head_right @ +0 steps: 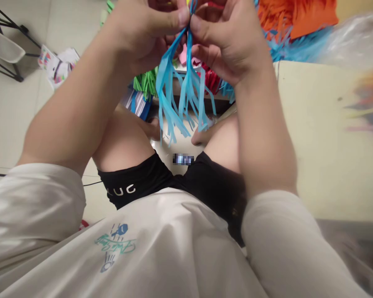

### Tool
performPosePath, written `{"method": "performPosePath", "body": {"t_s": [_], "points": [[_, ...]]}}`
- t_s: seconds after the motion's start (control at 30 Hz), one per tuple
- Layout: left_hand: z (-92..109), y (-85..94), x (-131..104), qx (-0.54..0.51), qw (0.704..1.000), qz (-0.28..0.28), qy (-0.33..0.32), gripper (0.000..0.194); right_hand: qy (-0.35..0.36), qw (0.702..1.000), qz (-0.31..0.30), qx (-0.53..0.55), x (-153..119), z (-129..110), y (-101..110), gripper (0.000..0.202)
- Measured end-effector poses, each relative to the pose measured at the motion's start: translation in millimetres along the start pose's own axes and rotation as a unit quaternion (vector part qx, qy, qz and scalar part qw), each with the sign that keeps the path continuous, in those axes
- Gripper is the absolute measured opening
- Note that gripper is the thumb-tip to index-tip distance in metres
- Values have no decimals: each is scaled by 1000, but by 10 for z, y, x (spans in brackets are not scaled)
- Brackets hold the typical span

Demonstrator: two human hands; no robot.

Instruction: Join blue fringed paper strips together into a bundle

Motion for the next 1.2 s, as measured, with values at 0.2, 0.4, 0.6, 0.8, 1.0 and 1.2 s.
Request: {"method": "performPosePath", "body": {"t_s": [0.2,0.4,0.6,0.8,1.0,1.2], "points": [[-35,51,82,16,997,72,5,9,-39,997,72,4,-15,-31,-13,121],[-70,109,131,27,996,79,11,8,-41,997,68,-16,10,-6,18,129],[-35,44,57,-12,993,114,0,22,-30,997,57,-32,4,69,16,118],[-44,-3,14,18,995,72,69,7,-5,999,2,-43,8,29,-68,110],[-63,108,65,15,999,7,44,10,-13,999,33,0,9,58,-49,99],[-89,155,103,-38,996,-3,82,6,-42,998,56,0,33,74,-44,100]]}}
Point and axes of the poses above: each hand's wrist, its own x-axis towards the middle knuckle, its own y-axis out of the back of the hand, z = x × y, the point moved 5 cm from there along x, towards the middle knuckle, and after that the axes turned 12 degrees about y, right-handed, at the moved point
